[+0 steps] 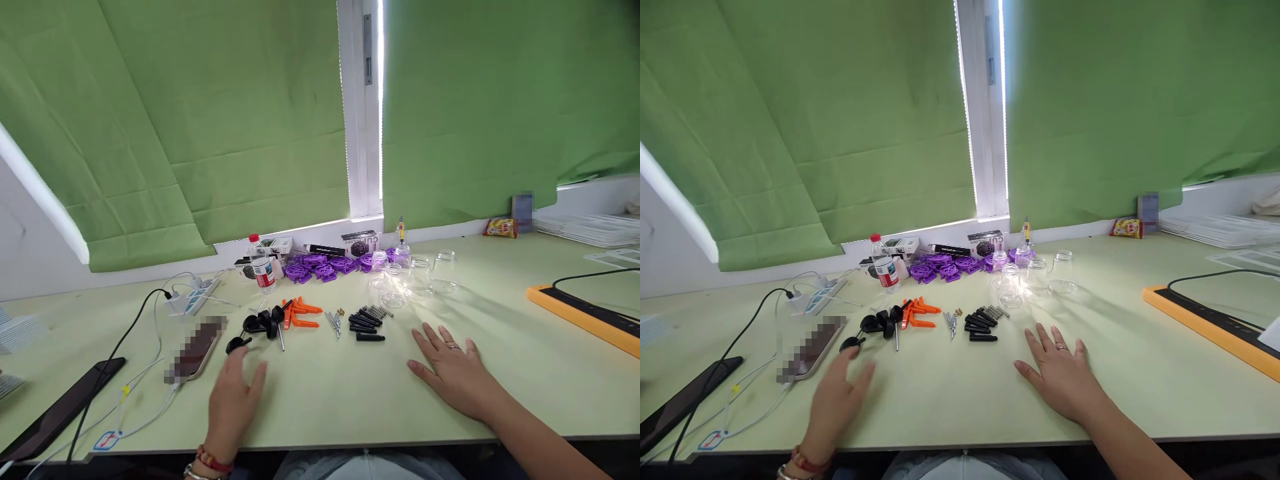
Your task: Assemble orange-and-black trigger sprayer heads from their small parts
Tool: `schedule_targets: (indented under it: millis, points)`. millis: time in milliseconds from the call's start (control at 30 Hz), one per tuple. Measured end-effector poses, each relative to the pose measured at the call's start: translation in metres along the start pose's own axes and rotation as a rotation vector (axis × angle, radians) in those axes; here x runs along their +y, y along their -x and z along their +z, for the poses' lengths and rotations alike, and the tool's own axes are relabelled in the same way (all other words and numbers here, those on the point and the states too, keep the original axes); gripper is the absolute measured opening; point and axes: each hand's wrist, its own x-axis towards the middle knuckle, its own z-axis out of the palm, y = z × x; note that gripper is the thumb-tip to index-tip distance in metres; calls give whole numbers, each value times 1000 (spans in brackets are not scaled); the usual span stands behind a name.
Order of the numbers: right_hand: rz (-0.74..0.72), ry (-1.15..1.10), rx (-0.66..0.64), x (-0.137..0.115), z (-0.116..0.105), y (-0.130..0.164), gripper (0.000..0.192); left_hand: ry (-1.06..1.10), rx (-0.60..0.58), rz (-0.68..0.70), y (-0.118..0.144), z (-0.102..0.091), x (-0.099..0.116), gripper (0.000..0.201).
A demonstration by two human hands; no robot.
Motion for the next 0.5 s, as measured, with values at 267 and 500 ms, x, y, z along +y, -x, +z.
schedule_targets:
  millis: [267, 500]
  points:
    - [-74, -185, 129, -5, -22, -5, 64, -169, -106, -80, -52, 1, -24, 69]
    - [-412, -175, 86, -59, -50, -33, 29, -173, -217, -69, -60, 7, -30, 39]
